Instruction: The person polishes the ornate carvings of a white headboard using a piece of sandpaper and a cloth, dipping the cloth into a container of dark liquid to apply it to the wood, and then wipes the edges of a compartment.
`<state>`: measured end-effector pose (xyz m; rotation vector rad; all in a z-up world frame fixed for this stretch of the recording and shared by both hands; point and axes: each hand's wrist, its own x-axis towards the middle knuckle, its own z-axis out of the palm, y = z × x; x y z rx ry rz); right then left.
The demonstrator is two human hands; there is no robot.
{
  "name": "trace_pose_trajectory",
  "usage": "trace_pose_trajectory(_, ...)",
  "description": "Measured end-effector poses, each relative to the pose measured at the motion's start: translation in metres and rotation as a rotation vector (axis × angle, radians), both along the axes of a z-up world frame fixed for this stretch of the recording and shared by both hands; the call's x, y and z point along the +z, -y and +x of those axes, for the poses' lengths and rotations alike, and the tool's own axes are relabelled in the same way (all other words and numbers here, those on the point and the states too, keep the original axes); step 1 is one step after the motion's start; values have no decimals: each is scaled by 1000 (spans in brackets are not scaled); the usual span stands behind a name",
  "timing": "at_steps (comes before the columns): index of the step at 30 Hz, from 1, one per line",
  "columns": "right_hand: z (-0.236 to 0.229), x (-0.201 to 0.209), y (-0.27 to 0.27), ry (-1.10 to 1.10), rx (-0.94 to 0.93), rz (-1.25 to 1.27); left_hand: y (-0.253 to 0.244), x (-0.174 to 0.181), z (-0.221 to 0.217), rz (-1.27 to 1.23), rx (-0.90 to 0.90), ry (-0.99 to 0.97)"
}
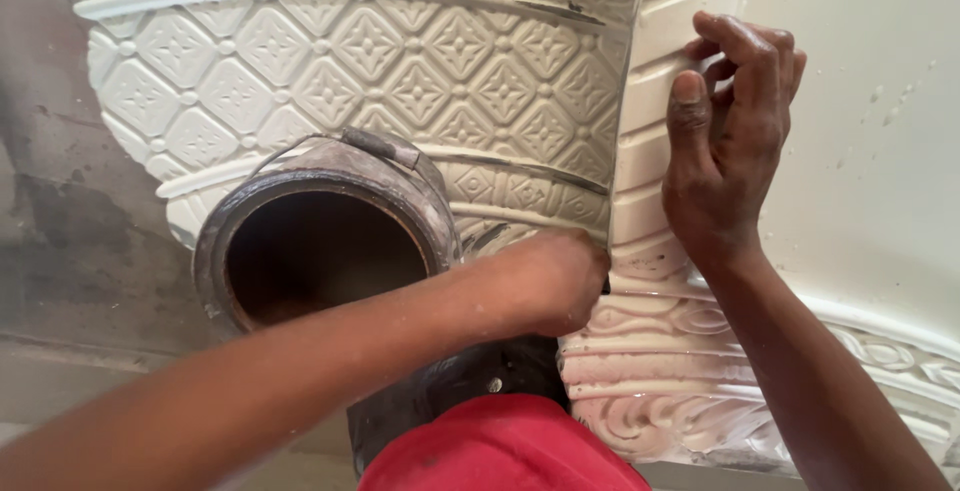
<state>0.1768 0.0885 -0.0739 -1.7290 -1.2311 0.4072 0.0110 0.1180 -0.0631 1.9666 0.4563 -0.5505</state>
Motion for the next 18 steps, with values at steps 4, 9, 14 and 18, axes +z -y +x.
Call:
trace_pose_trajectory(4,0,-1,1,13,-11,13,9,23,1,-2,-94,-153)
trace_pose_trajectory(9,0,2,-3,154,4,24,-1,10,7,59,-160,-62)
trace_pose_trajectory(14,0,3,-5,-45,-61,-26,13,21,-26,15,81,-36)
trace_pose_trajectory(18,1,-13,2,116,5,29,14,-10,-29,120,51,228)
